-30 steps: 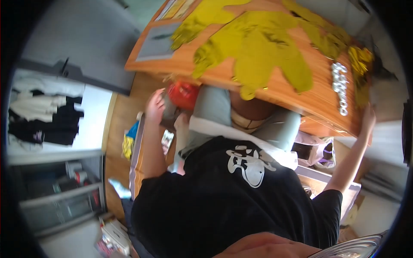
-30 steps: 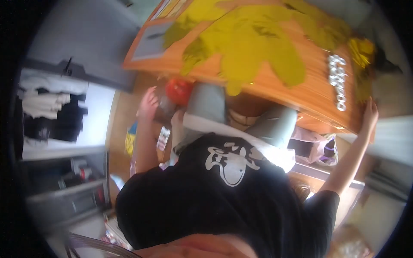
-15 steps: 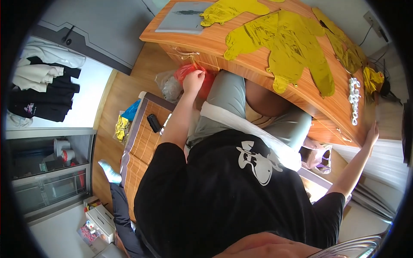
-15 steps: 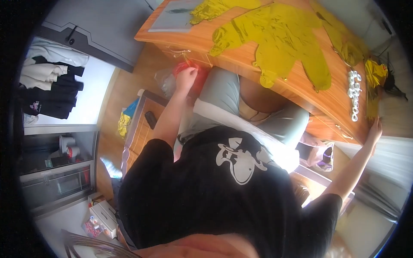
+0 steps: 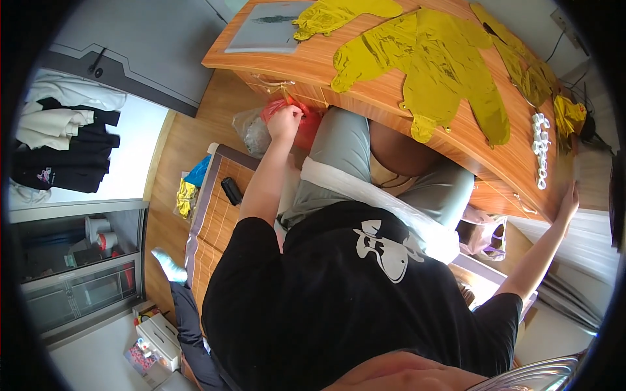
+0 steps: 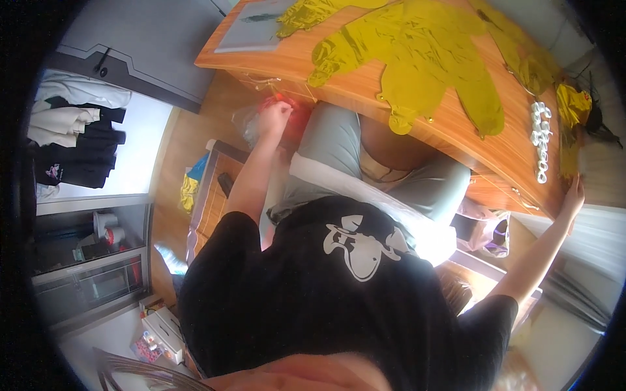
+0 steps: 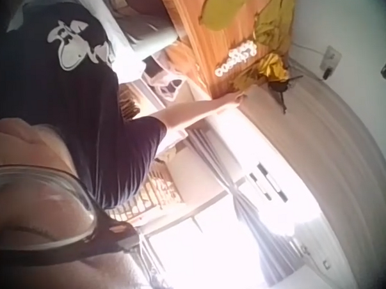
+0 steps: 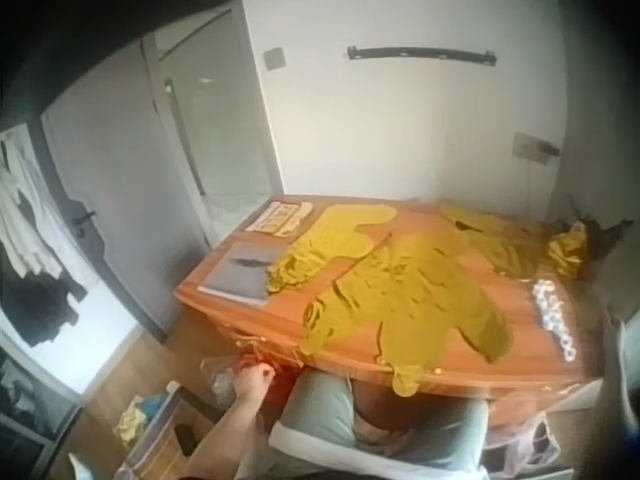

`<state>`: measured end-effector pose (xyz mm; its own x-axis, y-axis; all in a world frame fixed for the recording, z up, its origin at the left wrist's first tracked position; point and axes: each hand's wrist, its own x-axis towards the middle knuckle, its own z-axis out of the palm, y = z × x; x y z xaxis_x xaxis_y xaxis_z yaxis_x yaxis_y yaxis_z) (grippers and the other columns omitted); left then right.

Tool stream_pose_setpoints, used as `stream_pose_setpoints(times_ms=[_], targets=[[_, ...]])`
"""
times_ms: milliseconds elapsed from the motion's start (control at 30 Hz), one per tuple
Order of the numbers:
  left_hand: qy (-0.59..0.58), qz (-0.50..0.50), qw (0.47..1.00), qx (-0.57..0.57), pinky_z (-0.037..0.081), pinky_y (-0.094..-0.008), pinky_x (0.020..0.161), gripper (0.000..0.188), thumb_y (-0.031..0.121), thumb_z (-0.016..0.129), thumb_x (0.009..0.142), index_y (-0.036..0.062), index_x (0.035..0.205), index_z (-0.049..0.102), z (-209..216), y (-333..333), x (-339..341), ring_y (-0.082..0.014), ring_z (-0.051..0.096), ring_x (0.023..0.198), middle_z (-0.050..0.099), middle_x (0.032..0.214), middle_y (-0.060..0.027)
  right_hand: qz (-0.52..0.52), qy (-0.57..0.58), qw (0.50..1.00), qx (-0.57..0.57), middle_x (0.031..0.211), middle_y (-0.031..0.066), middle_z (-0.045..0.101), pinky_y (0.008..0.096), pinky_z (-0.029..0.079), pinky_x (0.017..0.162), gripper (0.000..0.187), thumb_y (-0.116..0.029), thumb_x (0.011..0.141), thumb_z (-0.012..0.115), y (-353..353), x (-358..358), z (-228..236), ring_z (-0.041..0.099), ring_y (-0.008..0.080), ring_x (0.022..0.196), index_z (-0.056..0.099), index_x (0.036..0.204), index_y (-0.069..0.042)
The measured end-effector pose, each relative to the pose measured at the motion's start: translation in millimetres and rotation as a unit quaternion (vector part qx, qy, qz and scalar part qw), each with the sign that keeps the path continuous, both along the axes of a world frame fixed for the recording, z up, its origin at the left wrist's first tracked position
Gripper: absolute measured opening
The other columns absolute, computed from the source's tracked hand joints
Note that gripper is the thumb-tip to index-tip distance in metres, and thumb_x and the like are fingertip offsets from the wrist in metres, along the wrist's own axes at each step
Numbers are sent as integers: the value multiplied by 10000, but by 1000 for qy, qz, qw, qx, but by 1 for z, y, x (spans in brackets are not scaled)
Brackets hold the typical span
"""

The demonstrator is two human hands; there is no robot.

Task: Unfolding and organizing gold foil letter balloons on a desk for preparation.

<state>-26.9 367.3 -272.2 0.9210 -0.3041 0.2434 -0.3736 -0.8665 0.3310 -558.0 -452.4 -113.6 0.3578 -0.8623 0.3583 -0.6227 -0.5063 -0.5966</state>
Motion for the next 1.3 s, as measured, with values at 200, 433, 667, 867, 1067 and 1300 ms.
stream_pose_setpoints(times_ms=[200,433,667,867,1067,1300], targets=[[-17,-8,999,-30,564,-430,687,182,334,675,909,179,956,757,7,-4,-11,-288,717,814,750,920,-74,13,-98,990,100,1204,87,720,261,507,912,505,-418,1019,604,-17,-8,-12,661,156,1091,671,1296,-1],[-53,-96,991,82,571,-443,641,153,289,676,879,146,906,722,10,-42,-23,-297,713,782,725,861,-72,21,-102,989,102,1158,60,725,242,514,874,448,-364,1026,614,-26,-22,-6,659,131,1030,682,1277,0],[-43,-57,983,167,576,-461,618,159,262,664,858,117,799,697,-12,-48,-3,-302,715,756,709,835,-88,13,-92,991,96,1152,64,727,248,515,877,483,-395,1010,631,-8,2,-9,657,131,1016,684,1272,7],[-120,-134,964,195,578,-440,595,149,208,625,856,129,763,709,24,-37,-1,-283,720,713,714,836,-81,-3,-48,999,22,1149,64,729,254,518,883,479,-394,1018,618,-7,-22,-3,659,134,1010,681,1281,1],[-84,-113,936,323,599,-407,625,182,133,585,862,106,810,758,9,-8,20,-259,748,772,743,873,-88,10,-67,997,49,1115,56,734,246,514,870,461,-385,1026,609,-8,0,-7,657,118,994,687,1275,-5],[35,-28,943,328,600,-441,654,241,129,554,883,108,853,792,16,-31,21,-284,761,849,770,898,-131,-35,-34,997,67,1094,59,741,253,527,848,467,-405,1010,629,-6,-6,-4,675,130,965,703,1248,-10]])
